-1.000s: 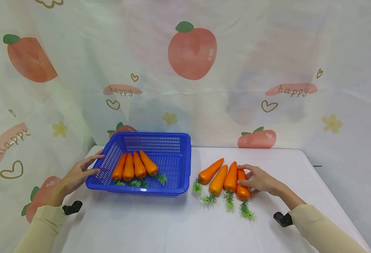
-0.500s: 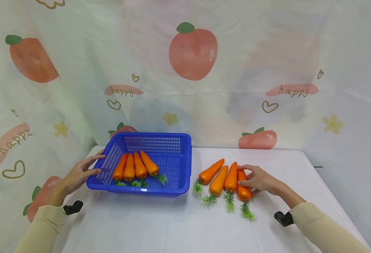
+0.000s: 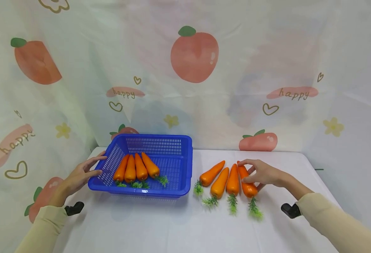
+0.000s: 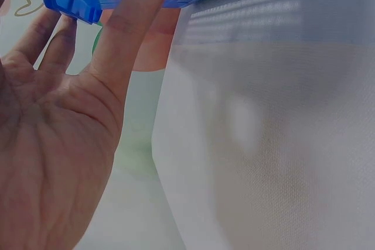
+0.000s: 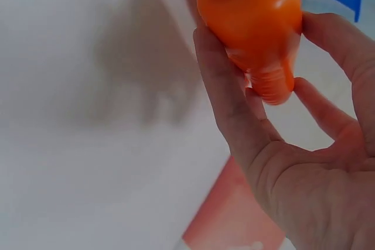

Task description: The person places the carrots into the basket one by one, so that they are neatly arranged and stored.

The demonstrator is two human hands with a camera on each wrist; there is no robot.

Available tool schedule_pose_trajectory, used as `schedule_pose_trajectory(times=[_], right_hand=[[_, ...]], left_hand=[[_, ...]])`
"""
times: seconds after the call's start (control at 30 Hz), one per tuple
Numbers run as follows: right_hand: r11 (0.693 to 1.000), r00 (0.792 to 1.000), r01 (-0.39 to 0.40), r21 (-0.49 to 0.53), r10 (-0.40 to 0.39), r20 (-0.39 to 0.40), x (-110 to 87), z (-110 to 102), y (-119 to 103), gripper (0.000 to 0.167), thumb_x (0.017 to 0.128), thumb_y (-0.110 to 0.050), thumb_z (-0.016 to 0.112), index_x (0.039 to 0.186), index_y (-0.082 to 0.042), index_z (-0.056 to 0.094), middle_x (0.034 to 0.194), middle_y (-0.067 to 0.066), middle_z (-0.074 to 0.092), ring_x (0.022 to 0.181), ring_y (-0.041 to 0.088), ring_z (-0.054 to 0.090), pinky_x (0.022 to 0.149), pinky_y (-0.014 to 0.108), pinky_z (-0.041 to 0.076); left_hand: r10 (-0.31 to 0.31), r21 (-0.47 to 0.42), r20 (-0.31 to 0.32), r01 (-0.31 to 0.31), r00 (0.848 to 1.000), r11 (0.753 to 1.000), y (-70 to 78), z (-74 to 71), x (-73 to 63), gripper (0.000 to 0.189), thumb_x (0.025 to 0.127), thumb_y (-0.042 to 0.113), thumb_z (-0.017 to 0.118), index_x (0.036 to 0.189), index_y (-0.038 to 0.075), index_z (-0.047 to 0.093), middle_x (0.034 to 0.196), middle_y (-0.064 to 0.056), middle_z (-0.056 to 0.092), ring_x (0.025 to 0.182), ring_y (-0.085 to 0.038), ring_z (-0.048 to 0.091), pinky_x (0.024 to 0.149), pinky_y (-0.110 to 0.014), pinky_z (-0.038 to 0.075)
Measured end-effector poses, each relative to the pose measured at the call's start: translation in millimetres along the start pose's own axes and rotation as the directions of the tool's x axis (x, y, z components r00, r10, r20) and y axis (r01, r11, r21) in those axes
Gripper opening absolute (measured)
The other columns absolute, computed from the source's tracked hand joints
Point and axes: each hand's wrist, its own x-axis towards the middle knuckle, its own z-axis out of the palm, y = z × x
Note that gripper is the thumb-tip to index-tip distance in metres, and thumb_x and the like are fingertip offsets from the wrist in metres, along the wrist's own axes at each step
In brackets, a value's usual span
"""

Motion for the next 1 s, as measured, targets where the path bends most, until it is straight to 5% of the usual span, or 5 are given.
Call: schedule_pose_trajectory(times=[0.27, 0.53, 0.77, 1.0], right_hand=[[0.995, 0.994, 0.099, -0.026, -0.1, -0.053, -12.7, -24.8, -29.5, 0.077, 0.093, -0.019, 0.078, 0.157, -0.008, 0.037, 0.139, 0.035, 0.044, 0.098, 0.032, 0.068, 0.07, 0.044, 0.063], [0.964, 0.959, 0.266, -0.002, -0.265, -0.106, -14.8, -38.6, -51.3, 0.071, 0.095, -0.014, 0.075, 0.155, -0.01, 0.039, 0.141, 0.026, 0.052, 0.103, 0.035, 0.068, 0.07, 0.046, 0.063], [0.94, 0.933, 0.34, -0.005, -0.338, -0.126, -14.5, -42.7, -57.0, 0.068, 0.096, -0.01, 0.072, 0.154, -0.004, 0.037, 0.133, 0.015, 0.062, 0.101, 0.026, 0.07, 0.07, 0.046, 0.063], [0.934, 0.926, 0.357, -0.006, -0.355, -0.131, -12.4, -41.2, -62.3, 0.069, 0.096, -0.008, 0.071, 0.155, -0.003, 0.036, 0.135, 0.026, 0.058, 0.101, 0.027, 0.07, 0.069, 0.044, 0.064]], left_hand=[[0.009, -0.002, 0.005, -0.009, 1.0, 1.0, 0.8, 0.4, 0.5, 0.06, 0.101, 0.015, 0.064, 0.156, 0.01, 0.042, 0.173, -0.001, 0.009, 0.152, -0.051, 0.012, 0.094, -0.045, 0.058], [0.016, 0.016, -0.005, -0.016, 1.0, 1.0, -0.4, 0.9, -0.2, 0.06, 0.101, 0.016, 0.065, 0.156, 0.011, 0.042, 0.173, -0.003, 0.01, 0.152, -0.052, 0.013, 0.092, -0.043, 0.059], [0.018, 0.015, -0.002, -0.018, 1.0, 1.0, -0.6, 0.9, -0.4, 0.06, 0.101, 0.016, 0.065, 0.156, 0.011, 0.042, 0.173, -0.002, 0.01, 0.152, -0.052, 0.014, 0.092, -0.042, 0.059], [0.041, 0.023, -0.002, -0.041, 0.999, 0.999, 0.0, 1.3, -1.5, 0.06, 0.1, 0.015, 0.064, 0.156, 0.009, 0.042, 0.173, -0.005, 0.011, 0.152, -0.053, 0.012, 0.092, -0.04, 0.059]])
